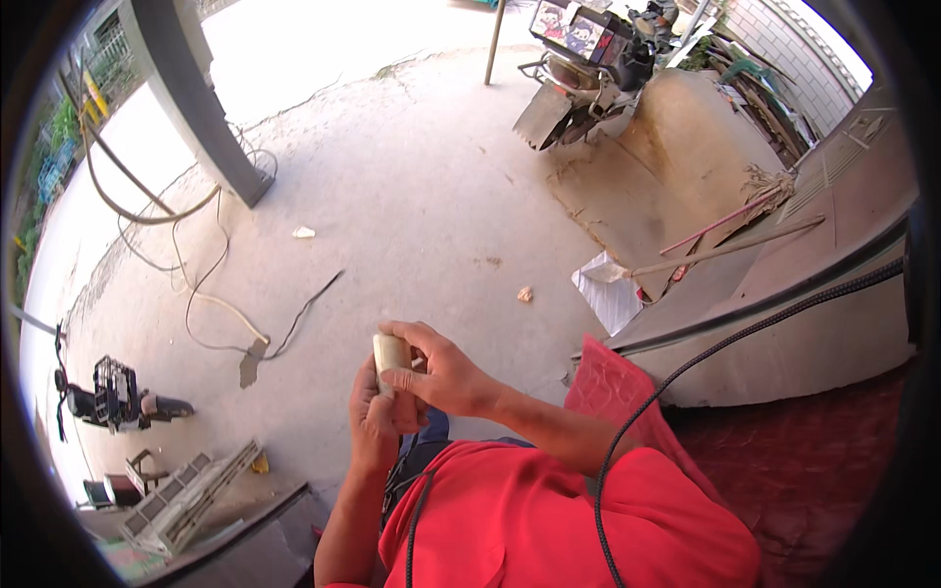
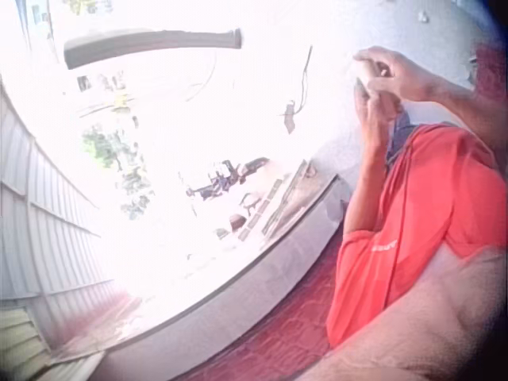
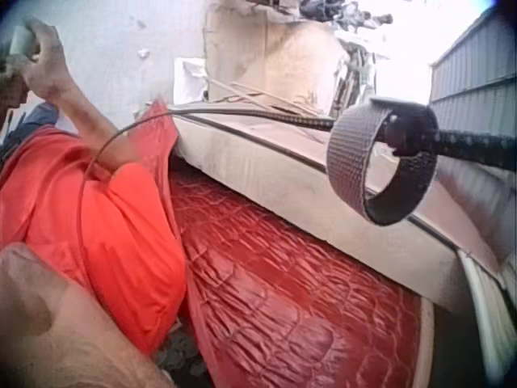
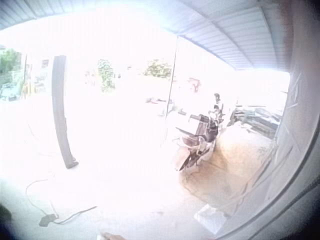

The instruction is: The person opens the front panel of a standing air conditioner, then retrieves a remote control from a window sill. They walk outside, open the remote's battery compartment, and later retrieve a second remote from a compartment under the seat of a three-wheeled vehicle. The person then uses a screwdriver to adjust the internal contacts of the second remote.

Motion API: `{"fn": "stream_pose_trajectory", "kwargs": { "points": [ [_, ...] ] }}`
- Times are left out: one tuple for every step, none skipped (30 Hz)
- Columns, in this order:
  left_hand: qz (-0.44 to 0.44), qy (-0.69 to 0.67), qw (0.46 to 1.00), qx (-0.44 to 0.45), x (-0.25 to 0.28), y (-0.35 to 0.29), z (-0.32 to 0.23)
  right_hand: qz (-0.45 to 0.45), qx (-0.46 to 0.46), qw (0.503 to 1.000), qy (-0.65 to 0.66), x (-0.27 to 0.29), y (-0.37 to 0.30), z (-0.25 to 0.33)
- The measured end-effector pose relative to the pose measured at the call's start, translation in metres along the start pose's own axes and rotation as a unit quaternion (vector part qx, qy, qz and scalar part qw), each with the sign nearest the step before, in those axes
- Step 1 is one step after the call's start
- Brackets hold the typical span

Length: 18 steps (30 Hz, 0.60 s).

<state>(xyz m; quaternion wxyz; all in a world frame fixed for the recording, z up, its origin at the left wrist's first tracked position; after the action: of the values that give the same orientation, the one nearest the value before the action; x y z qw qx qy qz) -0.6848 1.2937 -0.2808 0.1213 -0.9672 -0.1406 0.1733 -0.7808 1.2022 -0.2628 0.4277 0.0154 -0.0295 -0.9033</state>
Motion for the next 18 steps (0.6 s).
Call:
{"fn": "stream_pose_trajectory", "kwargs": {
  "points": [
    [0.023,0.016,1.000,-0.005,-0.008,0.018,-0.009,-0.022,-0.040,0.999,0.024,0.009,0.009,-0.005],
    [0.050,0.027,0.998,0.000,-0.011,0.039,-0.011,-0.032,-0.061,0.997,0.026,0.019,0.019,-0.014],
    [0.082,0.040,0.996,0.016,-0.012,0.058,-0.012,-0.035,-0.072,0.996,0.034,0.025,0.027,-0.022],
    [0.110,0.056,0.991,0.045,-0.015,0.076,-0.011,-0.055,-0.084,0.994,0.043,0.034,0.031,-0.029],
    [0.130,0.065,0.988,0.045,-0.022,0.093,-0.018,-0.072,-0.092,0.992,0.052,0.044,0.035,-0.035],
    [0.144,0.079,0.985,0.055,-0.028,0.108,-0.025,-0.070,-0.094,0.991,0.071,0.050,0.043,-0.039],
    [0.153,0.094,0.981,0.073,-0.035,0.124,-0.030,-0.105,-0.087,0.988,0.070,0.067,0.051,-0.040],
    [0.158,0.100,0.979,0.079,-0.088,0.249,-0.083,-0.128,-0.081,0.986,0.075,0.170,0.133,-0.023],
    [0.175,0.120,0.974,0.083,-0.098,0.267,-0.086,-0.155,-0.079,0.982,0.079,0.187,0.141,-0.024],
    [0.189,0.133,0.969,0.084,-0.104,0.284,-0.088,-0.177,-0.043,0.980,0.077,0.202,0.149,-0.019],
    [0.216,0.138,0.963,0.083,-0.114,0.300,-0.091,-0.187,-0.059,0.975,0.100,0.215,0.158,-0.025],
    [0.223,0.142,0.960,0.095,-0.120,0.318,-0.092,-0.212,-0.053,0.968,0.122,0.232,0.166,-0.026],
    [0.216,0.155,0.960,0.086,-0.148,0.392,-0.113,-0.244,-0.039,0.958,0.142,0.298,0.210,-0.023],
    [0.216,0.169,0.958,0.081,-0.154,0.410,-0.119,-0.249,-0.011,0.956,0.155,0.313,0.224,-0.019],
    [0.213,0.172,0.960,0.062,-0.159,0.431,-0.128,-0.245,-0.014,0.957,0.152,0.327,0.241,-0.020],
    [0.236,0.199,0.951,0.027,-0.167,0.452,-0.136,-0.249,-0.006,0.957,0.149,0.342,0.257,-0.018],
    [0.241,0.199,0.948,0.055,-0.170,0.471,-0.138,-0.244,0.021,0.958,0.147,0.354,0.275,-0.011],
    [0.246,0.187,0.948,0.071,-0.177,0.486,-0.145,-0.255,0.008,0.956,0.146,0.367,0.288,-0.011]
  ]
}}
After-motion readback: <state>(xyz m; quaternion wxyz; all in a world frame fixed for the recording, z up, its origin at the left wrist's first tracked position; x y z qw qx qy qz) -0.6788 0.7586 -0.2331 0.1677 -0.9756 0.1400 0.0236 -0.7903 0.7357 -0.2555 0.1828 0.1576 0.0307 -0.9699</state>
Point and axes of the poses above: each hand's wrist, its own y-axis towards the middle knuckle, its own x-axis out of the back of the hand, z = x × y, the point moved 10 cm from there along y, towards the middle knuckle, and after that the axes turned 4 degrees about z, right-handed, at the moved point
